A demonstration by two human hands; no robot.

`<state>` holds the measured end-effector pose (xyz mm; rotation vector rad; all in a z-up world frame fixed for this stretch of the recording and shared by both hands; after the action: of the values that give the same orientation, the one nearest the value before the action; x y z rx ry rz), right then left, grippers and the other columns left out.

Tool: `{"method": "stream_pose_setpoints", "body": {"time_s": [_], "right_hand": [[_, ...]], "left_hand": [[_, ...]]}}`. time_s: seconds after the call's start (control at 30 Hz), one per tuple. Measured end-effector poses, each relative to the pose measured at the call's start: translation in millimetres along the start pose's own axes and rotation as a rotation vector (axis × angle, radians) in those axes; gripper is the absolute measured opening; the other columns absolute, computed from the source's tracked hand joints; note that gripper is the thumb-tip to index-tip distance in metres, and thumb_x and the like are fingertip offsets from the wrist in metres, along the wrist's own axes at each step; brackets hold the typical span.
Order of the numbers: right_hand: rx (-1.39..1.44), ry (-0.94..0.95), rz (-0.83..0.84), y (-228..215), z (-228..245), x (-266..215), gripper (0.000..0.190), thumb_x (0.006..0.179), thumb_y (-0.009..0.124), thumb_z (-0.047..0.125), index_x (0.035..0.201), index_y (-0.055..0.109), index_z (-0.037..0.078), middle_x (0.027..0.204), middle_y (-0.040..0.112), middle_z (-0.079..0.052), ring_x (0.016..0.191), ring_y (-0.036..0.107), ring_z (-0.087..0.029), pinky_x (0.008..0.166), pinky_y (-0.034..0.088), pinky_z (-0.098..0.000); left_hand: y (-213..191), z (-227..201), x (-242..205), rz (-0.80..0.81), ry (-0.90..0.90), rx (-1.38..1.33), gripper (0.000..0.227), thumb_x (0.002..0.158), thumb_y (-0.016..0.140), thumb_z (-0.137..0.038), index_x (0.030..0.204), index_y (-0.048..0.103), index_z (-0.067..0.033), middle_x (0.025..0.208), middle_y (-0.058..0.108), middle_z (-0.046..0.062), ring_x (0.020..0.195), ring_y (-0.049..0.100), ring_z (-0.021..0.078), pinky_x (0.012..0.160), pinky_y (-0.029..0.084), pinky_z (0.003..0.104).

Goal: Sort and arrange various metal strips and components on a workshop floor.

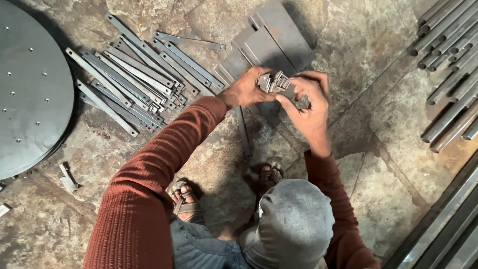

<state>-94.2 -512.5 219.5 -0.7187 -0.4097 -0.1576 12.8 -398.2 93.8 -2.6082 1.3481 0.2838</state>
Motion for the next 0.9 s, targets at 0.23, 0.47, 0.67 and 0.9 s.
{"method": "stream_pose_setpoints", "body": {"time_s": [0.23,0.47,0.67,0.9], "right_hand": [[0.032,0.030,-0.025,5.3,9.0,7.4,0.037,0.091,0.086,-0.002,0.124,0.069,0.001,0.128,0.057,-0.012,0.102,0.067,-0.020,0.081,0.061,-0.0290],[0.016,0.027,-0.006,5.9,7.5,6.9,0.036,0.091,0.084,-0.003,0.124,0.071,0.000,0.122,0.061,-0.013,0.102,0.070,-0.022,0.085,0.063,-0.0311],[0.031,0.029,-0.072,8.1,3.5,0.3,0.033,0.091,0.085,-0.002,0.121,0.072,-0.001,0.120,0.064,-0.013,0.103,0.072,-0.022,0.086,0.065,-0.0312],[0.080,0.047,-0.142,11.1,-2.3,-7.3,0.032,0.091,0.085,-0.003,0.120,0.070,-0.001,0.119,0.064,-0.013,0.105,0.073,-0.022,0.087,0.066,-0.0308]], "left_hand": [[-6.6,-11.0,-5.9,-0.036,0.033,0.087,0.058,0.073,0.091,-0.013,0.126,0.069,-0.0071,0.109,0.077,0.007,0.099,0.074,0.0197,0.094,0.059,0.033],[-0.2,11.3,8.6,-0.055,0.029,-0.043,0.058,0.069,0.091,-0.016,0.122,0.068,-0.0094,0.110,0.077,0.003,0.098,0.074,0.0169,0.091,0.064,0.032],[-7.7,-9.6,-4.2,-0.040,0.094,0.097,0.053,0.072,0.093,-0.024,0.118,0.071,-0.0093,0.103,0.078,0.004,0.095,0.074,0.0164,0.091,0.058,0.034],[-4.9,-7.6,-0.2,-0.025,0.090,0.162,0.051,0.074,0.094,-0.024,0.117,0.072,-0.0068,0.104,0.078,0.007,0.097,0.073,0.0195,0.092,0.058,0.035]]}}
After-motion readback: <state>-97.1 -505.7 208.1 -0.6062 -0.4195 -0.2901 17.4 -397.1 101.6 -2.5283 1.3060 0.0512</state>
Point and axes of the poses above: each hand's wrist, its own x-axis towards the middle knuckle, its own y-axis out of the palm, z = x × y, the point moved 5 cm from there along x, towards the middle knuckle
